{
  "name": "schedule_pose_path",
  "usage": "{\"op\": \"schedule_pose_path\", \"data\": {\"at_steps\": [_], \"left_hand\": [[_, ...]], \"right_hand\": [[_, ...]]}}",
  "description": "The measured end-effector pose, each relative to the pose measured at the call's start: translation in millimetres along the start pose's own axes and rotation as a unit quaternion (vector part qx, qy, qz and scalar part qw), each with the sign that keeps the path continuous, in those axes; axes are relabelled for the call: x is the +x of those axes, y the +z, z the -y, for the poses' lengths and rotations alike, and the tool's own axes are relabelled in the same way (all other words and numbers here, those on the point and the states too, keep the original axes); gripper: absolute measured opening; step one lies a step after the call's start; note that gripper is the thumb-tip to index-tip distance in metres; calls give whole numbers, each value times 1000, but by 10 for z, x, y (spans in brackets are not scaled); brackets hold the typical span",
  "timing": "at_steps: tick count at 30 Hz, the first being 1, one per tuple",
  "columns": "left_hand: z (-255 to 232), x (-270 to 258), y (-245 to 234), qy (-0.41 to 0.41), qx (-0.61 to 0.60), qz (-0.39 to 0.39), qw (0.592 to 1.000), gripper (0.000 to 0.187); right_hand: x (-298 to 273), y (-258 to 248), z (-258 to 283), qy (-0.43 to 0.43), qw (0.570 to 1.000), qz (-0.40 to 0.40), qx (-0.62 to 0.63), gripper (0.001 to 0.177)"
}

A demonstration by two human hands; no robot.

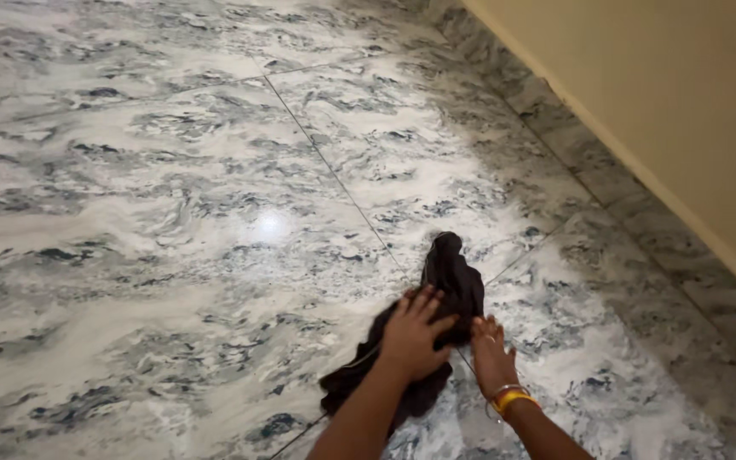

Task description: The person wipes the floor using a dark cloth by hand, سپس rinses and wrings the cloth in a blue basin of water before continuing to wipe the floor.

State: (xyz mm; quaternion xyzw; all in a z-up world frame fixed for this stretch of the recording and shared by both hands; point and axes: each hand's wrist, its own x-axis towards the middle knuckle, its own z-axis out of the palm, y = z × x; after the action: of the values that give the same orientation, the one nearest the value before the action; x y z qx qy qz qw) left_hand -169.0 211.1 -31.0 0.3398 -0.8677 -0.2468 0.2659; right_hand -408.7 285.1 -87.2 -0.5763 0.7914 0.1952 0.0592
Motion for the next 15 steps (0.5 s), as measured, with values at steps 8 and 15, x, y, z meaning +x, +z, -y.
{"op": "schedule_pose_path", "data": {"at_steps": [8, 15], "left_hand": [[998, -562, -1003, -169, 160, -196, 953, 47], [1793, -2867, -2669, -496, 380, -171, 762, 61]], "right_hand": [[-322, -977, 1330, -129, 951, -3, 281, 75], [-554, -1099, 2368, -252, 935, -42, 247, 70]]}}
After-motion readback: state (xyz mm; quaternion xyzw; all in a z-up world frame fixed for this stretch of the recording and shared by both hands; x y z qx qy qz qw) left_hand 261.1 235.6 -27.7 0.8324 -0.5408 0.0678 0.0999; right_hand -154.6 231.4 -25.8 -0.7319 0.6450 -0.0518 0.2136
